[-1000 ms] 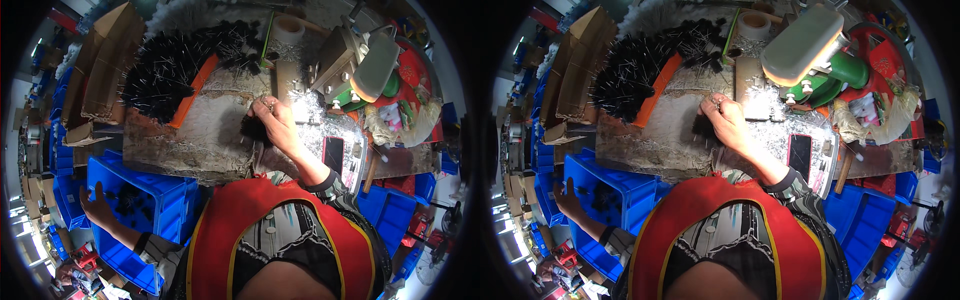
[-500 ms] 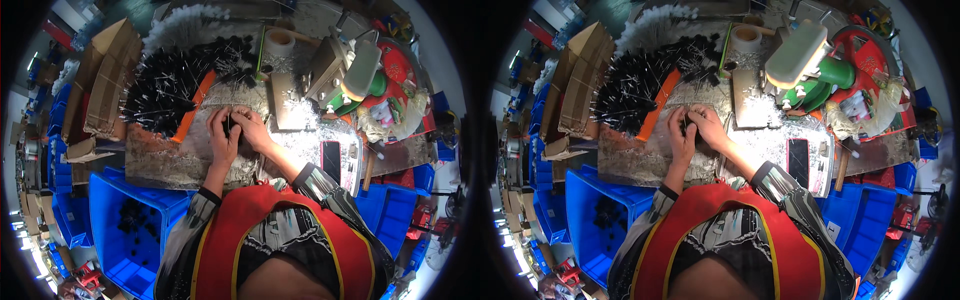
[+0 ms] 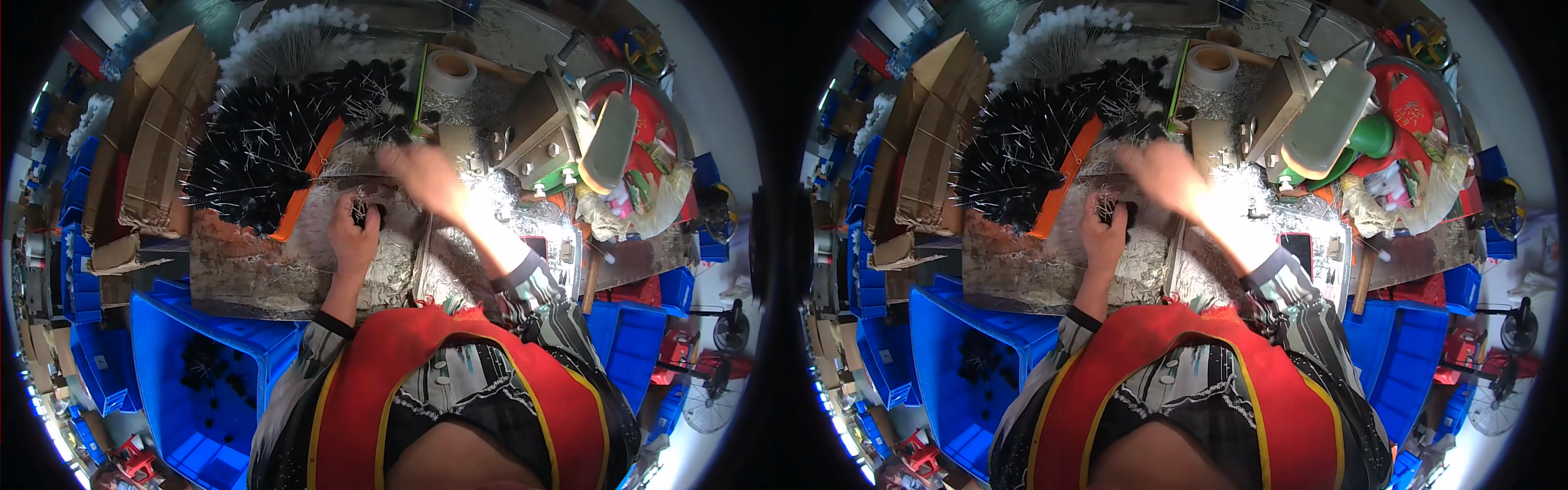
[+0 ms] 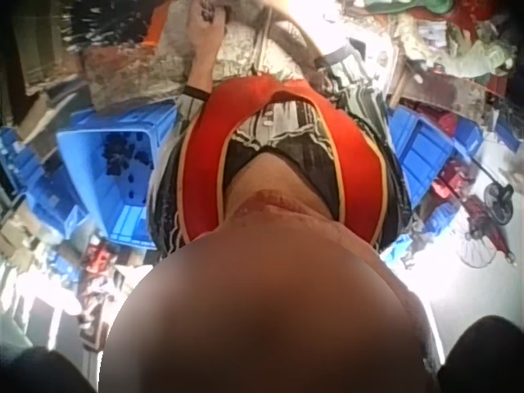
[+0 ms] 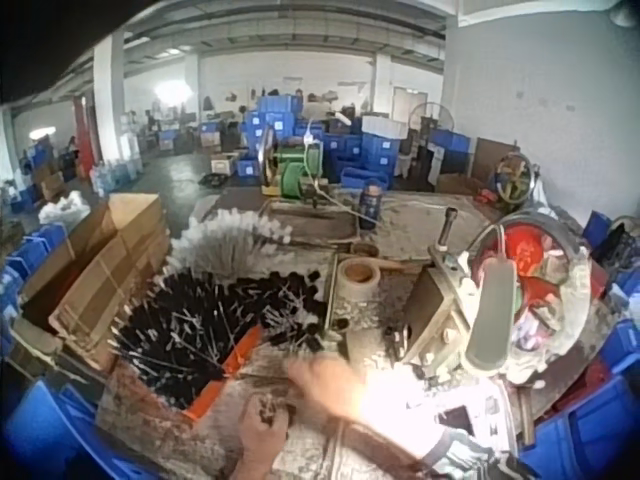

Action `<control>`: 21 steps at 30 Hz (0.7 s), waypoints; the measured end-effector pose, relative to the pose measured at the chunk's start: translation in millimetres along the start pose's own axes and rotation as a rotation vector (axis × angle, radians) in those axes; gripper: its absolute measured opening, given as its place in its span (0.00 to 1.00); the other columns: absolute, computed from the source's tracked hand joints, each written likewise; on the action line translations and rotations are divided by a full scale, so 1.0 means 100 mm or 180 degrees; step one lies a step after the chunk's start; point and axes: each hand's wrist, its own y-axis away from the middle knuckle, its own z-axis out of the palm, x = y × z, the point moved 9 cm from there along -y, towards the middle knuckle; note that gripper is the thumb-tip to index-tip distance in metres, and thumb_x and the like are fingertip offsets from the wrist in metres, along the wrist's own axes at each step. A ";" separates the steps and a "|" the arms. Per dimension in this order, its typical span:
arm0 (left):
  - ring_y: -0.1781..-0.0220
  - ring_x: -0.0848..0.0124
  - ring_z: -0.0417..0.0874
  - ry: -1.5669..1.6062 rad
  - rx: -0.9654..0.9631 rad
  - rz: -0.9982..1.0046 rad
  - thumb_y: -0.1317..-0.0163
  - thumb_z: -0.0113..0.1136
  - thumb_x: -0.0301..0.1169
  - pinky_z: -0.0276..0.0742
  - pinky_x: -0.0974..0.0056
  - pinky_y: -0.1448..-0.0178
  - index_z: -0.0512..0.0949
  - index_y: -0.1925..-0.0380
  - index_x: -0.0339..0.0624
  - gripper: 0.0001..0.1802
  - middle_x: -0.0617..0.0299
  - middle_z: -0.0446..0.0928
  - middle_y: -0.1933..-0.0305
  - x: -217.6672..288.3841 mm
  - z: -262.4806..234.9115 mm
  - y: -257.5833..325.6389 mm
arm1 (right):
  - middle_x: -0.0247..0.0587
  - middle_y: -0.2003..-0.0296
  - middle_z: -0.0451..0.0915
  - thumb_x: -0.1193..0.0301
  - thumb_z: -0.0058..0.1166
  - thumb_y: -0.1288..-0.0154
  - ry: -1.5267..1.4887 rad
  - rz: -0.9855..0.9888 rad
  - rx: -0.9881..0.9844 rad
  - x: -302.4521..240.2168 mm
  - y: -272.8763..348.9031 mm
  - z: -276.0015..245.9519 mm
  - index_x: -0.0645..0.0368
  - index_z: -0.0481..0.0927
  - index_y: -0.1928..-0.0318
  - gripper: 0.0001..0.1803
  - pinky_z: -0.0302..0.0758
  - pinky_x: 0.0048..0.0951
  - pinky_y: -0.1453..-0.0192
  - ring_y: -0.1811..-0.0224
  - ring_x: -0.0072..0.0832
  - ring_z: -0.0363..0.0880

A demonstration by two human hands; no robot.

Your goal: Inserting metal pins into a brush head fixture and using a manual press to secure them.

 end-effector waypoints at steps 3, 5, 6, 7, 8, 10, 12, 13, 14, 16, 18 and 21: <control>0.66 0.58 0.79 0.0159 -0.0231 0.0105 0.48 0.59 0.28 0.73 0.59 0.62 0.74 0.65 0.38 0.11 0.53 0.76 0.67 -0.06 0.11 0.01 | 0.57 0.69 0.77 0.61 0.46 0.41 0.0883 -0.0385 0.1473 0.25 -0.37 -0.60 0.62 0.79 0.71 0.16 0.72 0.46 0.59 0.64 0.50 0.77; 0.68 0.58 0.78 -0.0064 -0.0222 0.0474 0.48 0.59 0.29 0.73 0.59 0.64 0.74 0.65 0.39 0.10 0.54 0.75 0.68 0.07 0.11 0.04 | 0.55 0.68 0.77 0.63 0.48 0.44 0.1404 -0.0303 0.1339 0.43 -0.62 -0.55 0.61 0.79 0.71 0.14 0.73 0.45 0.58 0.63 0.49 0.77; 0.68 0.57 0.78 -0.0079 -0.0304 0.0401 0.48 0.59 0.29 0.73 0.59 0.64 0.74 0.66 0.39 0.10 0.53 0.75 0.68 0.07 0.16 0.05 | 0.54 0.66 0.78 0.65 0.49 0.46 0.1940 -0.0182 0.1244 0.54 -0.71 -0.54 0.60 0.79 0.70 0.11 0.73 0.45 0.57 0.62 0.49 0.77; 0.68 0.56 0.78 -0.0108 -0.0375 0.0320 0.48 0.60 0.30 0.73 0.59 0.64 0.74 0.66 0.40 0.10 0.53 0.75 0.69 0.04 0.18 0.05 | 0.54 0.66 0.78 0.65 0.49 0.46 0.1951 -0.0192 0.1245 0.63 -0.79 -0.52 0.60 0.79 0.70 0.11 0.73 0.45 0.57 0.62 0.49 0.77; 0.70 0.60 0.78 -0.0053 -0.0371 0.0309 0.47 0.61 0.32 0.73 0.61 0.64 0.73 0.66 0.40 0.11 0.55 0.75 0.69 0.04 0.17 0.03 | 0.53 0.66 0.78 0.66 0.50 0.48 0.1949 -0.0100 0.1014 0.72 -0.87 -0.44 0.60 0.79 0.70 0.10 0.73 0.44 0.56 0.61 0.48 0.77; 0.70 0.64 0.77 0.0176 -0.0360 0.0016 0.46 0.61 0.33 0.72 0.63 0.64 0.73 0.66 0.40 0.11 0.57 0.74 0.70 0.01 0.10 -0.02 | 0.52 0.64 0.78 0.70 0.50 0.50 0.2014 -0.0176 0.0716 0.80 -0.94 -0.35 0.60 0.79 0.70 0.09 0.74 0.42 0.55 0.61 0.48 0.77; 0.71 0.74 0.73 0.0853 -0.0412 -0.0653 0.43 0.59 0.36 0.69 0.67 0.65 0.71 0.68 0.40 0.12 0.63 0.72 0.76 -0.06 0.11 -0.04 | 0.52 0.64 0.78 0.71 0.49 0.50 0.2039 -0.0192 0.0773 0.85 -0.90 -0.40 0.60 0.79 0.69 0.08 0.74 0.42 0.56 0.62 0.48 0.77; 0.71 0.74 0.73 0.0854 -0.0389 -0.0661 0.43 0.59 0.36 0.69 0.67 0.65 0.71 0.68 0.40 0.12 0.63 0.72 0.76 -0.05 0.07 -0.05 | 0.52 0.64 0.78 0.72 0.49 0.51 0.2030 -0.0223 0.0830 0.80 -0.87 -0.40 0.61 0.79 0.69 0.08 0.75 0.41 0.57 0.62 0.48 0.77; 0.71 0.75 0.73 0.1273 -0.0338 -0.0844 0.43 0.60 0.36 0.68 0.69 0.65 0.71 0.69 0.41 0.11 0.65 0.72 0.76 -0.10 0.05 -0.06 | 0.52 0.64 0.78 0.72 0.49 0.51 0.2040 -0.0233 0.0821 0.78 -0.84 -0.39 0.61 0.79 0.69 0.08 0.75 0.41 0.57 0.62 0.48 0.77; 0.73 0.77 0.71 0.2054 -0.0077 -0.1446 0.44 0.62 0.35 0.66 0.70 0.66 0.73 0.70 0.43 0.10 0.69 0.72 0.76 -0.22 0.07 -0.02 | 0.52 0.65 0.78 0.73 0.49 0.50 0.2190 -0.0296 0.1068 0.68 -0.72 -0.43 0.62 0.78 0.70 0.08 0.75 0.41 0.58 0.63 0.48 0.77; 0.73 0.77 0.71 0.2438 -0.0094 -0.1877 0.45 0.63 0.35 0.67 0.70 0.66 0.73 0.70 0.43 0.10 0.69 0.72 0.76 -0.34 0.13 0.02 | 0.51 0.66 0.78 0.74 0.49 0.49 0.1854 -0.0616 0.1444 0.49 -0.52 -0.48 0.62 0.78 0.70 0.07 0.76 0.38 0.58 0.64 0.46 0.78; 0.72 0.73 0.76 0.2871 -0.0048 -0.2570 0.46 0.64 0.33 0.76 0.66 0.70 0.74 0.71 0.41 0.10 0.66 0.72 0.76 -0.51 0.21 0.08 | 0.46 0.68 0.80 0.73 0.52 0.45 0.0397 -0.1081 0.1898 0.11 0.03 -0.55 0.61 0.79 0.65 0.07 0.76 0.31 0.60 0.66 0.38 0.80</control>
